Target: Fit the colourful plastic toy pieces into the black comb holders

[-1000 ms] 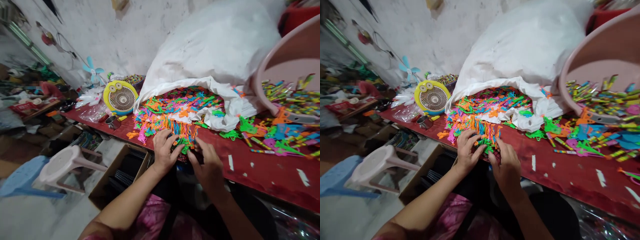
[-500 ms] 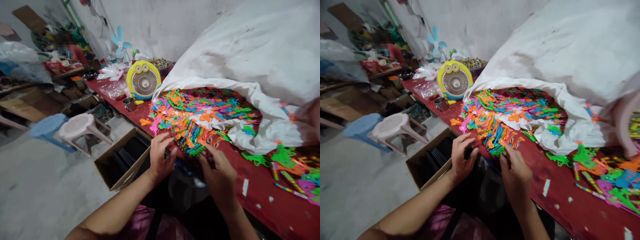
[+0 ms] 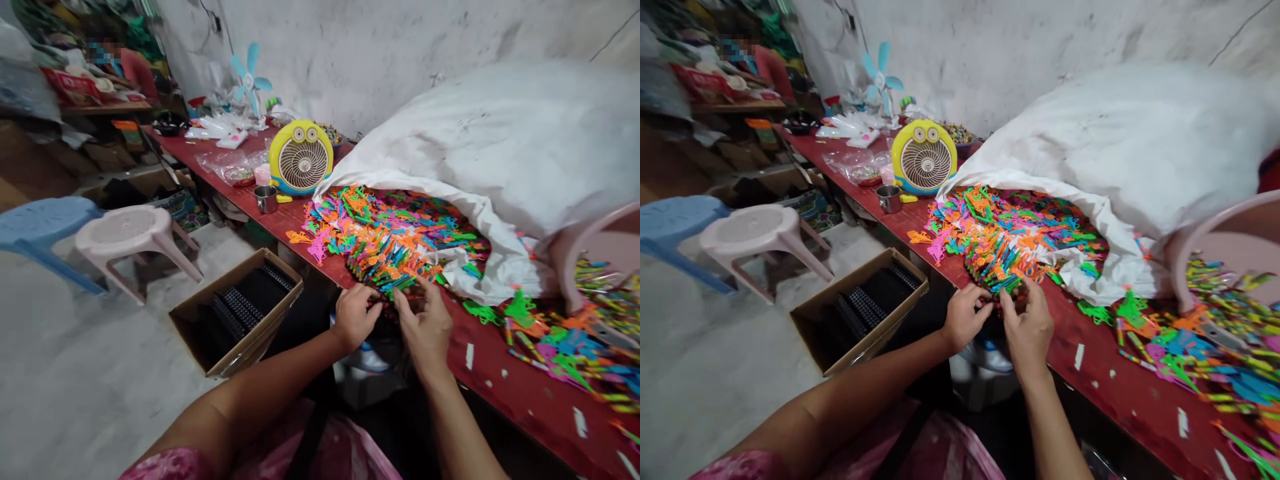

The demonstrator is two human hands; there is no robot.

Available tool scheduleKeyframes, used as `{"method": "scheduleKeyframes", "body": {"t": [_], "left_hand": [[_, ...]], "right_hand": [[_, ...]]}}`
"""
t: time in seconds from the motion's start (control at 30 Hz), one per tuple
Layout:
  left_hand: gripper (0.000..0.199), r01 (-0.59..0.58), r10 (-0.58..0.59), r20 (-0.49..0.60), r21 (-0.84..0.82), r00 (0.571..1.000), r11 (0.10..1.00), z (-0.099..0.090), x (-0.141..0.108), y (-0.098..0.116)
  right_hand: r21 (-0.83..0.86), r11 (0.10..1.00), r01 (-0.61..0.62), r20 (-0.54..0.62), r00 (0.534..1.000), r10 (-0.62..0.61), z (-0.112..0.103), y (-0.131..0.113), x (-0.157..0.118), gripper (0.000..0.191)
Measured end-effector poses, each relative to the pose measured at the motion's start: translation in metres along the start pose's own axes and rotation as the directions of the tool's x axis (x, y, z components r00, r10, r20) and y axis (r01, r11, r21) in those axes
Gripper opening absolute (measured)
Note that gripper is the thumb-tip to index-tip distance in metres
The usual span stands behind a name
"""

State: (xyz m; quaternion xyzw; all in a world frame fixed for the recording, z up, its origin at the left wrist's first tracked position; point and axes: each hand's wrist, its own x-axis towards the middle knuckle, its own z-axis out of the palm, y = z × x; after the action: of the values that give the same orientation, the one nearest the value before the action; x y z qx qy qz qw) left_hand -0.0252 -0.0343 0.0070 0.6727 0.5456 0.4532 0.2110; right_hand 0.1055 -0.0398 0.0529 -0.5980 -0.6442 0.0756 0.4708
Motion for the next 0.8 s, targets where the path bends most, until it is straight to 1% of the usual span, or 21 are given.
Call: {"method": "scheduleKeyframes", "body": {"t": [0.07,0.23,0.37,0.43,0.63,0.8], "left_hand": [[0.006,0.011,-0.011,0.014,-0.014,1.000,1.000,0.001,0.001,-0.002],[0.008,0.024,-0.023,0.060,-0.015,0.998,1.000,0.002,0.006,-0.008],[0.009,0.022,-0.021,0.087,-0.005,0.996,1.000,0.001,0.008,-0.009],[0.009,0.014,-0.013,0.080,-0.018,0.997,1.000,0.000,0.007,-0.008],[0.013,-0.010,0.009,-0.009,-0.083,1.000,0.996,0.005,0.003,-0.006],[0.011,-0.017,0.017,0.008,-0.069,1.000,0.997,0.009,0.006,-0.008]], "right_hand": [[0.001,1.000,-0.030,-0.022,0.999,0.030,0.004,0.000,0.002,0.048],[0.047,0.997,-0.066,-0.005,0.998,0.066,0.004,0.002,0.006,0.045],[0.137,0.986,-0.095,-0.019,0.995,0.098,0.002,-0.001,0.004,0.043],[0.175,0.979,-0.104,-0.046,0.992,0.114,0.002,-0.001,0.003,0.042],[0.223,0.970,-0.093,-0.099,0.988,0.118,0.007,0.004,0.000,0.043],[0.228,0.973,-0.025,-0.183,0.981,0.068,0.012,0.005,0.000,0.040]]}}
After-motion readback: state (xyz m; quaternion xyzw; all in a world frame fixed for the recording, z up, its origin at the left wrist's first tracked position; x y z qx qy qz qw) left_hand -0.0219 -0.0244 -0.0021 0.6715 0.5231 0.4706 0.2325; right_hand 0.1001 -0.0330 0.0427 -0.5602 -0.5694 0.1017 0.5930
